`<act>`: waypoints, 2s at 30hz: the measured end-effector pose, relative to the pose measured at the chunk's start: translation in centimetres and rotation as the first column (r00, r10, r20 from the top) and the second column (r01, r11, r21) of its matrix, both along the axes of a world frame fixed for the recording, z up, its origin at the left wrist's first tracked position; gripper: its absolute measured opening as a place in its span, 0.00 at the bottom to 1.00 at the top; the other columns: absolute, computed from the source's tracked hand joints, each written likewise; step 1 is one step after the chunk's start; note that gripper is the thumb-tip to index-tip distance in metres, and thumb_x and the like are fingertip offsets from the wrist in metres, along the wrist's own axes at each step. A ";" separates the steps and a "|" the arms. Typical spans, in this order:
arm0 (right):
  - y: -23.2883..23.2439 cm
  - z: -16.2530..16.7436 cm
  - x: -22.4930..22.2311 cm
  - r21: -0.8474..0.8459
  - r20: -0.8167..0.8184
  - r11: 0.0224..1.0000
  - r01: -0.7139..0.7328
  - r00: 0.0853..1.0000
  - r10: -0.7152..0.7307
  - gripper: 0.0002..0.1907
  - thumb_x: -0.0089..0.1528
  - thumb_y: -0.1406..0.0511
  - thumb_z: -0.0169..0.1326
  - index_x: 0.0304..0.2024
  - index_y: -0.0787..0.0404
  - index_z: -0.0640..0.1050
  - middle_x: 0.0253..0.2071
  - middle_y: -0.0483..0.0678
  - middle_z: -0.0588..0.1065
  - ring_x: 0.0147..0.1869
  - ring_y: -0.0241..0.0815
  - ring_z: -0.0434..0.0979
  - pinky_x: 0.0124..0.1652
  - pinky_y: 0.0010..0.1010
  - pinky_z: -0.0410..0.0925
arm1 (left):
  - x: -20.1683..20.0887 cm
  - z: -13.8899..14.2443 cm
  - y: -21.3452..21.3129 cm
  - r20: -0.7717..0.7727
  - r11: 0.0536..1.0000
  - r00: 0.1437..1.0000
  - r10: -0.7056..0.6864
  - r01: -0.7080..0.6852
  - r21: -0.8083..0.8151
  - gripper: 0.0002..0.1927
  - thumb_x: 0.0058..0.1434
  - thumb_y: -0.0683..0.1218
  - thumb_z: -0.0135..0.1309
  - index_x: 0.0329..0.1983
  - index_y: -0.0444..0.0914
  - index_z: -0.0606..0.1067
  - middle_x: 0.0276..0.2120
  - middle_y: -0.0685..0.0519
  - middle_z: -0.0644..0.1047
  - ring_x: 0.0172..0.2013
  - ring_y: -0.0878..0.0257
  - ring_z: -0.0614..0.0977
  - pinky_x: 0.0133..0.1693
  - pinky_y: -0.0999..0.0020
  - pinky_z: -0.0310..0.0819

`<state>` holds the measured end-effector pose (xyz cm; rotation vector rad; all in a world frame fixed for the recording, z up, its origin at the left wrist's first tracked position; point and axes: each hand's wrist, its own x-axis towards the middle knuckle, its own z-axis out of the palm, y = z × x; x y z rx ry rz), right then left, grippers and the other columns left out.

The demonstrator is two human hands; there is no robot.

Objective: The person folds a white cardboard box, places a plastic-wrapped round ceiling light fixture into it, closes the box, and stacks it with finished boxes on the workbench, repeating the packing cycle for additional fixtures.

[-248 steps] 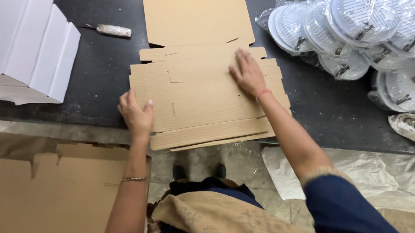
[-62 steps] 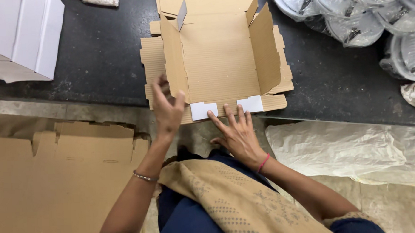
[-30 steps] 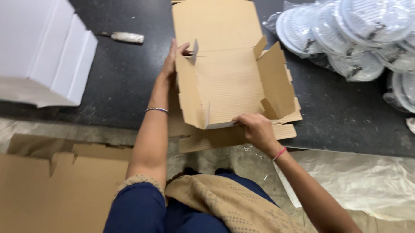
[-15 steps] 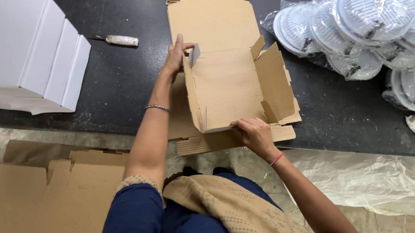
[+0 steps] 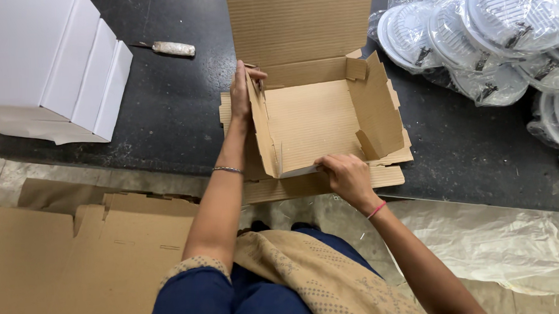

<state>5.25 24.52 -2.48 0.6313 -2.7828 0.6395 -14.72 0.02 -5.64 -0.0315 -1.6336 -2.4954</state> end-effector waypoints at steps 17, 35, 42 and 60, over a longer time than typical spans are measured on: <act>-3.3 6.0 -2.9 0.187 0.405 0.881 -0.435 0.851 0.335 0.33 0.61 0.64 0.50 0.70 0.48 0.65 0.52 0.49 0.74 0.52 0.54 0.75 0.45 0.44 0.70 | 2.2 -0.3 -1.8 0.015 0.913 0.971 -0.238 0.229 -0.336 0.42 0.63 0.70 0.61 0.60 0.34 0.61 0.54 0.47 0.73 0.57 0.57 0.74 0.56 0.62 0.72; -1.9 3.1 1.3 0.044 0.050 0.999 -0.011 0.999 0.009 0.12 0.60 0.58 0.59 0.41 0.58 0.81 0.39 0.49 0.78 0.46 0.51 0.77 0.47 0.42 0.68 | 2.6 -0.8 4.6 -0.073 0.682 0.928 0.367 -0.321 -0.657 0.39 0.51 0.29 0.53 0.67 0.33 0.56 0.48 0.39 0.76 0.49 0.43 0.80 0.48 0.52 0.74; -5.5 1.2 0.3 0.066 0.107 0.986 0.150 0.982 -0.157 0.17 0.60 0.66 0.57 0.51 0.63 0.75 0.45 0.54 0.76 0.52 0.55 0.77 0.47 0.43 0.71 | 6.9 -1.4 6.8 -0.406 0.461 0.754 0.516 -0.644 -0.611 0.30 0.54 0.36 0.58 0.60 0.28 0.63 0.53 0.35 0.72 0.54 0.39 0.75 0.55 0.47 0.67; 3.1 0.2 -0.9 0.173 -0.064 0.958 0.231 0.973 -0.223 0.13 0.56 0.60 0.62 0.37 0.59 0.74 0.37 0.49 0.74 0.46 0.50 0.76 0.43 0.44 0.67 | 13.7 2.9 7.9 -0.344 0.086 0.838 -0.424 -0.341 -0.936 0.19 0.53 0.58 0.65 0.36 0.41 0.77 0.37 0.52 0.77 0.44 0.55 0.77 0.48 0.54 0.68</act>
